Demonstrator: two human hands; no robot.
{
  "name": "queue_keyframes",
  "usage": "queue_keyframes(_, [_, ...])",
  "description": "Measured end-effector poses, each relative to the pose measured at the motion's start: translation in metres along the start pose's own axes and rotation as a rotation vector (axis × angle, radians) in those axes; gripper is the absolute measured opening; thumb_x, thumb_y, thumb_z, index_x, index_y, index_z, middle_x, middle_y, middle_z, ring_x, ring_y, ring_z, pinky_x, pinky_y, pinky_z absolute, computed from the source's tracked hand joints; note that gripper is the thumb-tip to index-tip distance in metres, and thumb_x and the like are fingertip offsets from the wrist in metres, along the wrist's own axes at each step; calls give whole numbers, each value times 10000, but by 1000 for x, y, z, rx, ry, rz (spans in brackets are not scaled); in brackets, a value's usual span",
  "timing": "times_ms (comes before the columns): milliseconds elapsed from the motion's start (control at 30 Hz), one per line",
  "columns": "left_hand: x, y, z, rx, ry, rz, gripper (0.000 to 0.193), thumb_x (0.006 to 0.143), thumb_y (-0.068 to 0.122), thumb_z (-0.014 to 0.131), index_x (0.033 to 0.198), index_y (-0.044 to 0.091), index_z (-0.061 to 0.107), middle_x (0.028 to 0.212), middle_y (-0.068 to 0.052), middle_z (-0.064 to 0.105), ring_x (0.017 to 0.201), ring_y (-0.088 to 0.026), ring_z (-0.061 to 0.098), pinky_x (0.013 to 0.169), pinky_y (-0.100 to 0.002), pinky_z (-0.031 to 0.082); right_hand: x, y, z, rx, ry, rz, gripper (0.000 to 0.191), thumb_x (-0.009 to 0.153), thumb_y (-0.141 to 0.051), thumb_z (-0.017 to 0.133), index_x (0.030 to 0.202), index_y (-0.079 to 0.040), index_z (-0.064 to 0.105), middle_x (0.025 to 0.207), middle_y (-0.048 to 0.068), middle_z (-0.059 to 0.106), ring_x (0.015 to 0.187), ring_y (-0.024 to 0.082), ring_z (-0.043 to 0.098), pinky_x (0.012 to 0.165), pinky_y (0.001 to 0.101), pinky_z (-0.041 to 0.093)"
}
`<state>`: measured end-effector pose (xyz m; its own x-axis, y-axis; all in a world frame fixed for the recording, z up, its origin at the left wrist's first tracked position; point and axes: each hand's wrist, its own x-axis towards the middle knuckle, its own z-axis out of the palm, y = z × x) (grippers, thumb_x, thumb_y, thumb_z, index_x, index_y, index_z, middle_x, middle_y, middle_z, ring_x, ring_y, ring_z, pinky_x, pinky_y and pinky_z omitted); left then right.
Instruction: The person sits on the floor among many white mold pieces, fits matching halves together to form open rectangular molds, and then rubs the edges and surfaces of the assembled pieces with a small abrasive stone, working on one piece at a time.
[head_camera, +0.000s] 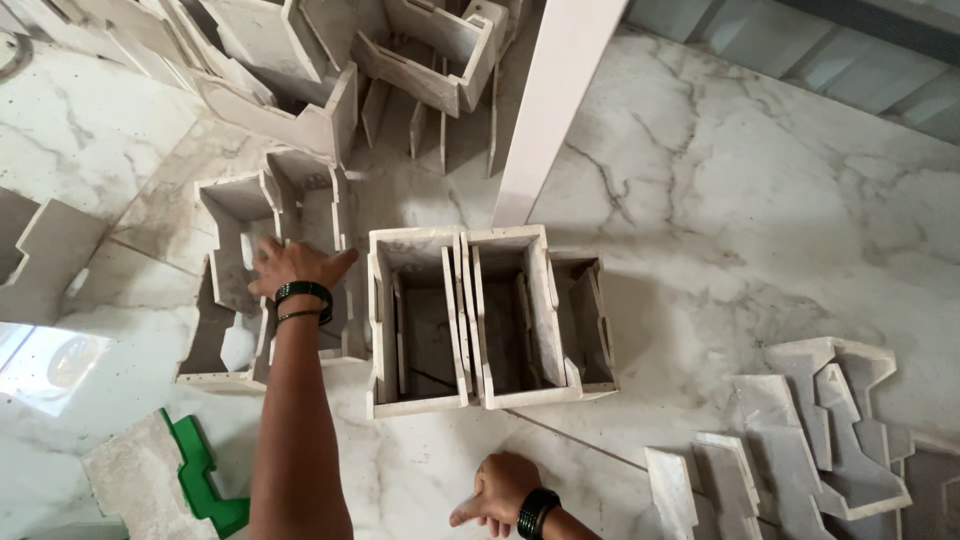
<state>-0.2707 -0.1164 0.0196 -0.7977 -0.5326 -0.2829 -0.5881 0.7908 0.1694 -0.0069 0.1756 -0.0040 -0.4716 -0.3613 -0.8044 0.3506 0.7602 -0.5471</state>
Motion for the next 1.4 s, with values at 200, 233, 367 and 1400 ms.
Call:
queue_keyframes(200, [-9,-1,-3,-5,7,14,816,659,717,781,1200,107,759,1546,-100,350,1388,-377,385,1004,-652,411,3,1,1,2,-3,25,451,799,-417,886,596,-80,666,560,45,686,441,112,647,508,222,552])
queue_keyframes(233, [-11,-2,-3,-2,-2,13,824,648,717,785,1207,113,752,1544,-98,344,1382,-376,385,999,-654,414,3,1,1,7,-7,26,450,798,-417,887,598,-78,669,559,46,684,440,112,645,508,223,552])
queue_keyframes(367, [-22,-9,0,16,-15,9,757,656,708,774,1166,149,786,1563,-92,332,1402,-376,384,1024,-640,424,4,1,0,17,-21,36,445,793,-422,891,616,-75,676,559,43,685,444,107,647,513,220,553])
queue_keyframes(1400, [30,50,-96,-169,761,607,526,787,419,938,1167,142,701,1484,-132,463,1348,-396,433,1026,-578,424,65,64,25,-212,194,-89,597,583,-595,943,705,-68,690,766,108,720,787,265,701,805,373,572])
